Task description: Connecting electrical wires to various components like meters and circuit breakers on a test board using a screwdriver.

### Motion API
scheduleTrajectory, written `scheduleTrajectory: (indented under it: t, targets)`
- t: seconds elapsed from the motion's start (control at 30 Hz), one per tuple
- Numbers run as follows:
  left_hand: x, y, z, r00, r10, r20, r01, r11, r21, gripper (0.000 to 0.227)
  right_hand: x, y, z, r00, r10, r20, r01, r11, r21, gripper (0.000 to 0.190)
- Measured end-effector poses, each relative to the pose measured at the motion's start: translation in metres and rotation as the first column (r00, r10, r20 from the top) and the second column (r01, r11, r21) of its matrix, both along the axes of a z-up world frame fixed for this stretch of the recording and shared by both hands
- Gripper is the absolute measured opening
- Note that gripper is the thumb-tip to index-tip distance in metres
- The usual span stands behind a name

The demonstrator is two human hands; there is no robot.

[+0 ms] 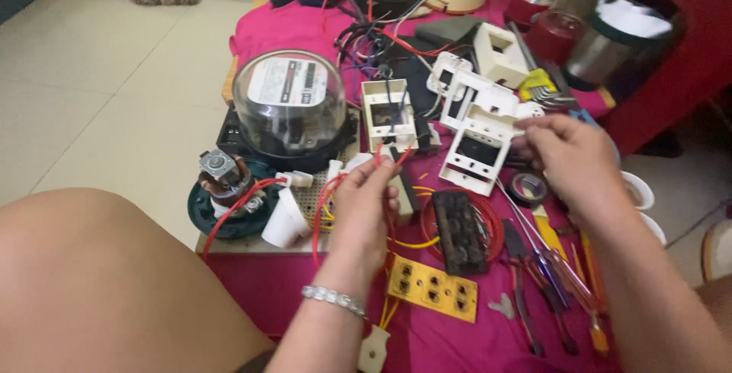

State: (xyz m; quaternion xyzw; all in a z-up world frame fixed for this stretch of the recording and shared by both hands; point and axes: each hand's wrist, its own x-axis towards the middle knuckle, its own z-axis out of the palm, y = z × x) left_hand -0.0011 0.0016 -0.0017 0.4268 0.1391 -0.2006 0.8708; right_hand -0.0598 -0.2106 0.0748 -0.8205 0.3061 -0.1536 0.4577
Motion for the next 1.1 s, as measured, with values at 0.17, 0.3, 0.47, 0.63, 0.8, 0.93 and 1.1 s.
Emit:
scheduleTrajectory:
  t: [0.17,0.3,0.47,0.63,0.8,0.93,1.1]
  targets:
    - [-0.015,0.014,0.011,0.998,-0.041,0.045,0.042,0.999,-0.017,0.024,-0.039,-0.014,-0.029,0.997,0.035,0.072,-0.048,0.98,0.194,0.024]
    - [-0.023,0.013,0.0,0.993,-0.017,0.121,0.004,0.994,0.11,0.042,-0.057,-0.006,-0.048,0.998,-0.021,0.064,0.025,0.998,-0.06,0.024]
    - [-0.029,0.015,0.003,0.993,-0.003,0.117,-0.013,0.991,0.135,0.036,-0.027,-0.017,-0.054,0.997,0.066,-0.05,-0.08,0.92,-0.384,0.027]
    - [-0.026,0.012,0.004,0.991,-0.02,0.135,-0.015,0.967,0.255,0.041,0.076,-0.021,-0.063,0.978,0.191,-0.083,-0.202,0.781,-0.59,0.032]
    - [-0.013,0.005,0.006,0.979,0.0,0.205,-0.068,0.944,0.324,0.033,0.173,-0.024,-0.076,0.903,0.257,-0.344,-0.428,0.608,-0.669,0.028]
    - [-0.004,0.001,0.002,0.982,0.013,0.189,-0.071,0.949,0.307,0.031,0.219,-0.039,-0.098,0.865,0.273,-0.42,-0.5,0.515,-0.696,0.027]
    - [0.004,-0.007,-0.001,0.991,-0.012,0.132,-0.032,0.945,0.325,0.028,0.227,-0.028,-0.095,0.758,0.202,-0.62,-0.645,0.37,-0.668,0.025]
